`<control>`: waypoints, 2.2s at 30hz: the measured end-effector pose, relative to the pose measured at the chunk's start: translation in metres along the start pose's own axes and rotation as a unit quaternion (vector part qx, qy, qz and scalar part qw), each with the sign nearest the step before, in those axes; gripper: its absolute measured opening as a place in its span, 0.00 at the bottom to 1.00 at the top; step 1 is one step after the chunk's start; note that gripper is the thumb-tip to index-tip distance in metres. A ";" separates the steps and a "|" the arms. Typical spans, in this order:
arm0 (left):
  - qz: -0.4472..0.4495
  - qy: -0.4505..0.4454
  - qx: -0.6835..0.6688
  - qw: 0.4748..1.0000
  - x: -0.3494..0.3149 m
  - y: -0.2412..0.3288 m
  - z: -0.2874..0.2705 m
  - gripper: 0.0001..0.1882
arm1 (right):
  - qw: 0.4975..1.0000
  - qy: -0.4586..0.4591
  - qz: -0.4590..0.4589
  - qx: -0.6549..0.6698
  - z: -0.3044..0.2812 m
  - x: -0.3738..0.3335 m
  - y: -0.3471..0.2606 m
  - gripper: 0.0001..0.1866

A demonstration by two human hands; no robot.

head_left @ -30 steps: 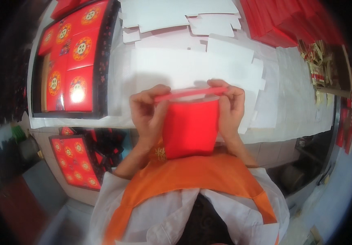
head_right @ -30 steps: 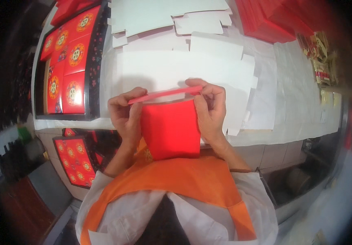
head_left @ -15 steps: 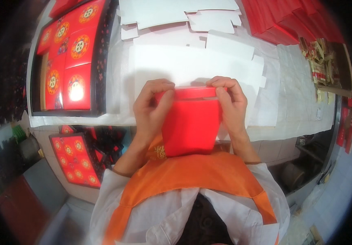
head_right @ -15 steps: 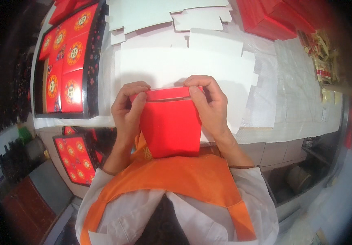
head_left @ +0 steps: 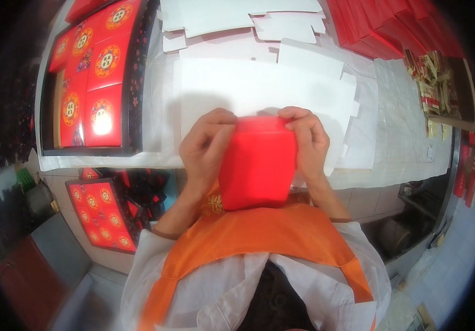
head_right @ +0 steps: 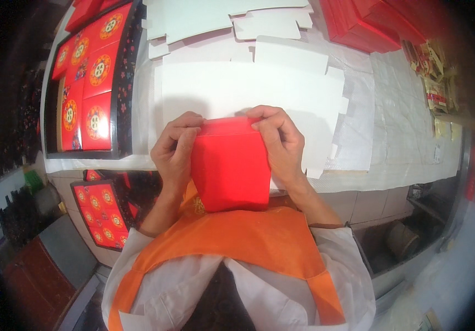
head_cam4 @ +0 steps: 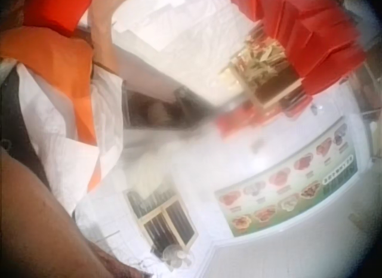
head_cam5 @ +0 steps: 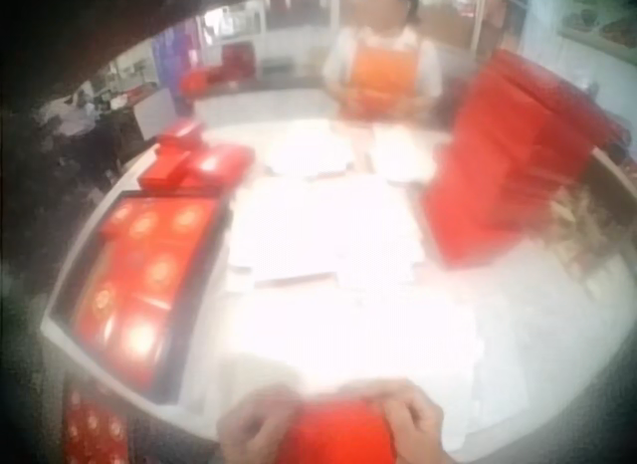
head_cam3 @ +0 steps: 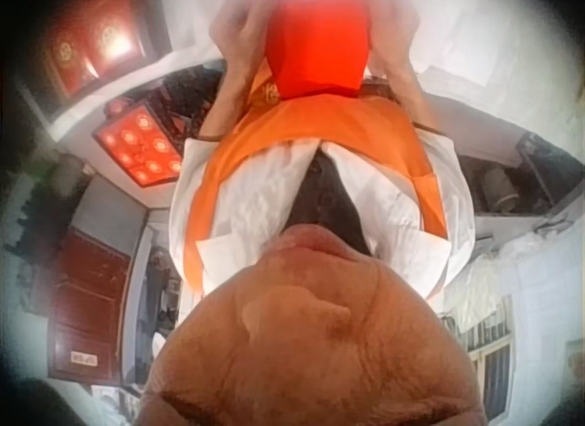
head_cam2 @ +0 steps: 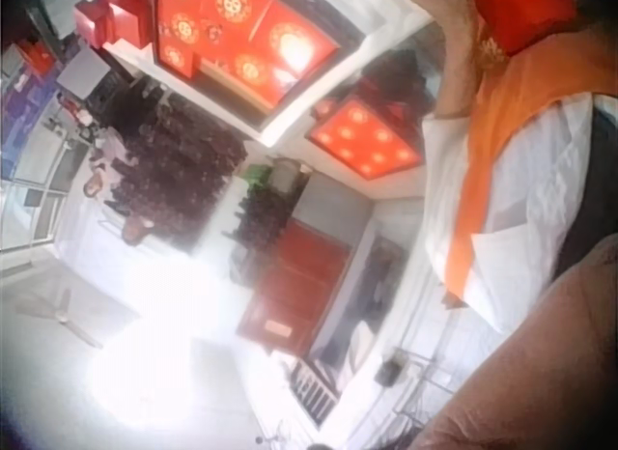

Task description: The person assembles small red gift boxes by folding flat white cardboard pieces into rectangular shapes. They place a small wrapped item inside each box, fold the flaps to close it, and stack the finished boxes on the table. The process is repeated continuously with a steady rhythm.

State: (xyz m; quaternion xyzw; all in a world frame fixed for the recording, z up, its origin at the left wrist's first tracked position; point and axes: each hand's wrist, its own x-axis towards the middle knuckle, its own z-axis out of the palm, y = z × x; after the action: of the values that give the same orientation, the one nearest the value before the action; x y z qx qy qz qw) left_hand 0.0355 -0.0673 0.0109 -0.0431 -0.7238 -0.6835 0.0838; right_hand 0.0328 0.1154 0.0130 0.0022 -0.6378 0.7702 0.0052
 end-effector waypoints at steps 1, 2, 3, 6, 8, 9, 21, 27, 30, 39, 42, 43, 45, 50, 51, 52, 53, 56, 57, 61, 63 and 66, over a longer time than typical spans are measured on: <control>-0.005 -0.003 -0.006 1.000 -0.001 -0.001 -0.001 0.03 | 1.000 -0.006 -0.010 0.002 -0.001 -0.002 0.003 0.06; -0.008 0.001 0.004 1.000 -0.003 0.002 0.000 0.01 | 1.000 -0.009 -0.014 0.011 -0.001 -0.003 0.005 0.05; -0.006 0.005 0.011 1.000 -0.002 0.004 0.003 0.04 | 1.000 -0.011 -0.022 0.018 -0.003 -0.002 0.005 0.06; -0.031 0.008 0.024 0.999 -0.015 -0.001 -0.003 0.10 | 0.999 -0.021 0.005 0.028 -0.006 -0.015 0.010 0.12; -0.045 0.032 -0.028 0.998 -0.014 -0.004 -0.008 0.13 | 0.997 -0.052 0.054 0.032 -0.013 -0.028 0.018 0.28; -0.042 0.050 -0.017 0.998 -0.006 0.002 -0.011 0.12 | 0.994 -0.068 0.079 -0.026 -0.012 -0.034 0.006 0.32; 0.148 0.031 -0.249 0.957 0.097 0.083 0.015 0.26 | 0.970 0.044 -0.188 -0.146 -0.080 0.044 -0.165 0.26; -0.023 0.011 -0.123 0.992 0.074 0.038 0.018 0.21 | 0.945 0.142 -0.255 -0.148 -0.159 0.122 -0.328 0.19; -0.067 -0.016 -0.099 0.993 0.058 -0.006 0.007 0.21 | 0.942 0.227 -0.202 -0.139 -0.189 0.162 -0.335 0.17; -0.035 0.006 0.128 0.991 0.021 -0.036 -0.017 0.19 | 0.875 0.306 -0.248 -0.281 -0.234 0.129 -0.274 0.22; 0.030 0.035 0.307 0.951 0.011 -0.045 -0.025 0.20 | 0.887 0.183 -0.157 -0.394 -0.214 0.085 -0.147 0.21; 0.036 0.048 0.347 0.936 0.015 -0.042 -0.024 0.20 | 0.882 0.106 -0.072 -0.453 -0.205 0.071 -0.098 0.21; 0.050 0.062 0.400 0.913 0.014 -0.044 -0.030 0.21 | 0.898 0.051 -0.017 -0.438 -0.193 0.037 -0.017 0.25; -0.043 0.089 0.364 0.926 0.016 -0.043 -0.043 0.22 | 0.958 0.078 0.173 -0.215 -0.125 0.021 -0.006 0.20; -0.055 0.085 0.338 0.936 0.015 -0.038 -0.046 0.21 | 0.969 0.099 0.168 -0.150 -0.121 0.021 -0.006 0.18; -0.067 0.081 0.308 0.945 0.016 -0.035 -0.050 0.20 | 0.963 0.114 0.175 -0.172 -0.123 0.024 -0.008 0.18; -0.079 0.078 0.279 0.954 0.016 -0.031 -0.055 0.19 | 0.955 0.130 0.182 -0.195 -0.129 0.027 -0.011 0.18; -0.272 0.009 -0.001 0.962 0.027 -0.010 -0.073 0.15 | 0.969 0.158 0.137 -0.135 -0.123 0.043 -0.026 0.18; -0.323 -0.003 -0.017 0.946 0.033 -0.002 -0.078 0.18 | 0.976 0.164 0.110 -0.091 -0.119 0.051 -0.031 0.18; -0.157 -0.093 -0.565 0.805 0.045 -0.004 -0.069 0.31 | 0.962 0.075 0.161 -0.209 -0.115 0.075 -0.036 0.18; -0.093 -0.156 -0.287 0.941 0.065 0.001 -0.047 0.35 | 0.960 0.047 0.173 -0.213 -0.115 0.087 -0.025 0.18; 0.051 -0.212 -0.002 0.976 0.099 0.003 -0.018 0.39 | 0.941 -0.064 0.183 -0.277 -0.102 0.102 -0.029 0.16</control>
State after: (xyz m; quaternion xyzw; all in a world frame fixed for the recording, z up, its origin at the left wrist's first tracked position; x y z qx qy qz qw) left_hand -0.0600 -0.0901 0.0331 -0.2241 -0.7207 -0.6550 -0.0366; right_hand -0.0686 0.2219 0.0237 -0.0669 -0.8143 0.5492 -0.1759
